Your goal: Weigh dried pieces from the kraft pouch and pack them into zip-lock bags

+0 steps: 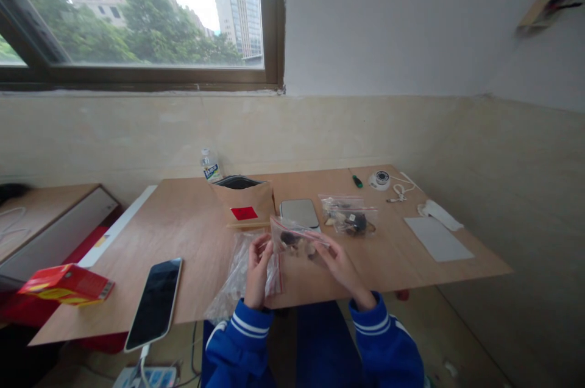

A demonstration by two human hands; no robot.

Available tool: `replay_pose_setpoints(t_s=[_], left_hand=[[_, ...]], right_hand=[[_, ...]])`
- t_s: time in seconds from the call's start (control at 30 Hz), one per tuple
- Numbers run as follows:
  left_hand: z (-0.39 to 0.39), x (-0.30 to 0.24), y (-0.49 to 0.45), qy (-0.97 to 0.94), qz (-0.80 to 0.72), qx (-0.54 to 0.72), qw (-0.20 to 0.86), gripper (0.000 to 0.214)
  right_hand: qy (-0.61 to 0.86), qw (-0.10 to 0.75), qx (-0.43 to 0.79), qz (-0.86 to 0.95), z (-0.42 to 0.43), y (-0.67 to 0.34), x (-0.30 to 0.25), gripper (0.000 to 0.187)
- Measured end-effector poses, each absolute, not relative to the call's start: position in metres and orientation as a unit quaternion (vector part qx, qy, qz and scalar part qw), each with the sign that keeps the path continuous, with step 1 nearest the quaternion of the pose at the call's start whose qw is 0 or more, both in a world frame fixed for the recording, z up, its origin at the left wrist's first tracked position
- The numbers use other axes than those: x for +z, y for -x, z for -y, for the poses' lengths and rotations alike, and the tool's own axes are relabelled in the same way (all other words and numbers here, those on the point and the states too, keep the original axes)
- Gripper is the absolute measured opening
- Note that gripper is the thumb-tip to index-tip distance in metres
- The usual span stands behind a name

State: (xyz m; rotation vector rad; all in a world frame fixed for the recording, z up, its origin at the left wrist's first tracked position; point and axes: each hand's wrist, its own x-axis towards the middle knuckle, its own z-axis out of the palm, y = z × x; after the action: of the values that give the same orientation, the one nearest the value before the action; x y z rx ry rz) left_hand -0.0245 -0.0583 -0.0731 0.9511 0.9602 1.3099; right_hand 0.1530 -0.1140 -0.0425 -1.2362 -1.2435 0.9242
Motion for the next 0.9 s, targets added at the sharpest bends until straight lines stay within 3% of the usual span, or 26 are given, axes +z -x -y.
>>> replay_pose_setpoints(t_s=[0.23,0.57,0.9], left_hand=[[0.052,-0.072,0.015,-0.488,-0.348,0.516,0.612,0.026],[0.066,-0.064,0.010,-0.375,-0.394,0.555,0.630,0.031],[0.062,-0.083,-0.004,-0.369,-0.372,0.546,0.654,0.028]], right_hand=[[0.497,0.569,0.422,0.501,0.126,-0.149,-0.048,0.044],[0.508,0.543,0.436,0.507,0.128,-0.163,-0.061,0.044],[0.518,0.658,0.414,0.356,0.132,-0.175,-0.086,0.038]])
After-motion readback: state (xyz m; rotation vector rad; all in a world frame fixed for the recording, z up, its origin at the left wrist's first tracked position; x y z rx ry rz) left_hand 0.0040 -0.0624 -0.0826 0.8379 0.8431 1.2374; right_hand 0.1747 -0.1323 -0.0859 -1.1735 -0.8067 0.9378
